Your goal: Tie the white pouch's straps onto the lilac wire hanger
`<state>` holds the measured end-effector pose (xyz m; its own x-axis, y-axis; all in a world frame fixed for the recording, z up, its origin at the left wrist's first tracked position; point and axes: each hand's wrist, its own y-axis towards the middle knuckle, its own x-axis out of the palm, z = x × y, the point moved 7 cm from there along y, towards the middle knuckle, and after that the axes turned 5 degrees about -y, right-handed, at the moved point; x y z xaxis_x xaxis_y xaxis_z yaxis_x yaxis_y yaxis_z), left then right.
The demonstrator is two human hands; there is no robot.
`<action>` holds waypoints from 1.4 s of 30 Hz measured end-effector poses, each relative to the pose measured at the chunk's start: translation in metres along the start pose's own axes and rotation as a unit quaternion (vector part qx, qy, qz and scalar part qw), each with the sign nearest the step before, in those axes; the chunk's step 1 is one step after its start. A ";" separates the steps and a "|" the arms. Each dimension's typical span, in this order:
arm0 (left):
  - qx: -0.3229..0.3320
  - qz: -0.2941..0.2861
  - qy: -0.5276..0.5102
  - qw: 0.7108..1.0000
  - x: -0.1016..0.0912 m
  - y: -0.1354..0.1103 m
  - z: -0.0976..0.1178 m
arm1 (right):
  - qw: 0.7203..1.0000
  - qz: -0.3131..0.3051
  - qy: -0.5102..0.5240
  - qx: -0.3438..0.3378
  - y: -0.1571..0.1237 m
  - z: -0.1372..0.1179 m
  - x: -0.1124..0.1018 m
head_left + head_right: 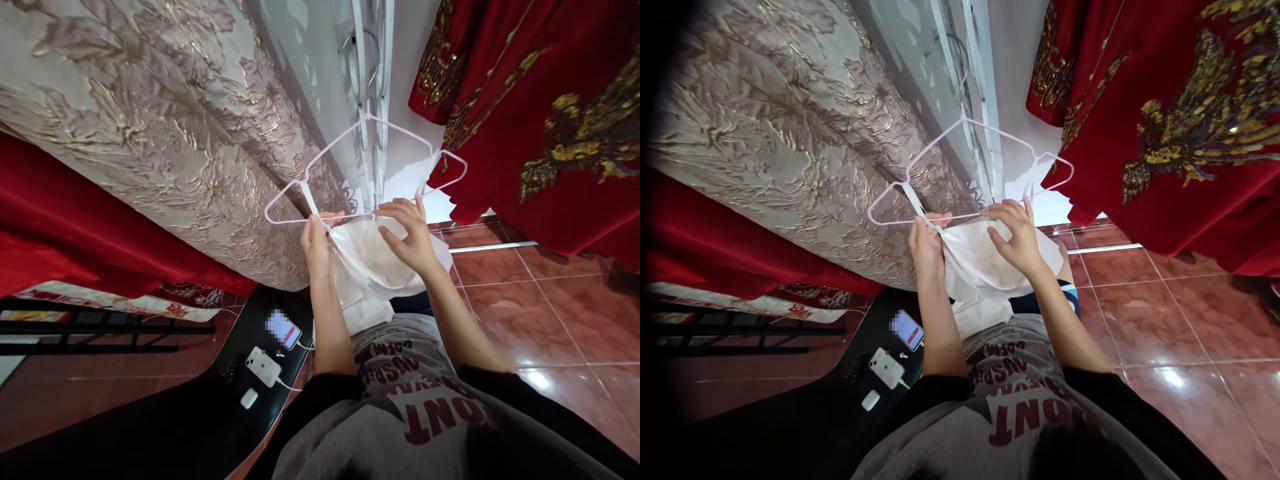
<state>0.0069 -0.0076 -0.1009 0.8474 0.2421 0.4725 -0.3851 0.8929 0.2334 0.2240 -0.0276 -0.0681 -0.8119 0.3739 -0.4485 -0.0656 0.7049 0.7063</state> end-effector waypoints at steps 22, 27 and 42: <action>-0.008 -0.098 0.032 0.995 -0.024 -0.003 0.100 | 0.999 0.011 -0.037 0.037 0.005 -0.003 -0.017; -0.039 -0.220 0.082 0.971 -0.004 -0.004 0.124 | 0.998 0.047 -0.029 0.024 0.004 0.002 -0.029; -0.075 0.027 -0.066 0.995 -0.030 0.001 0.053 | 0.998 0.001 -0.015 0.064 0.005 0.000 -0.011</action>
<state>-0.0384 -0.0338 -0.0700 0.7676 0.2485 0.5908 -0.3624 0.9286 0.0803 0.2324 -0.0283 -0.0589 -0.7944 0.3914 -0.4646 0.0120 0.7747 0.6322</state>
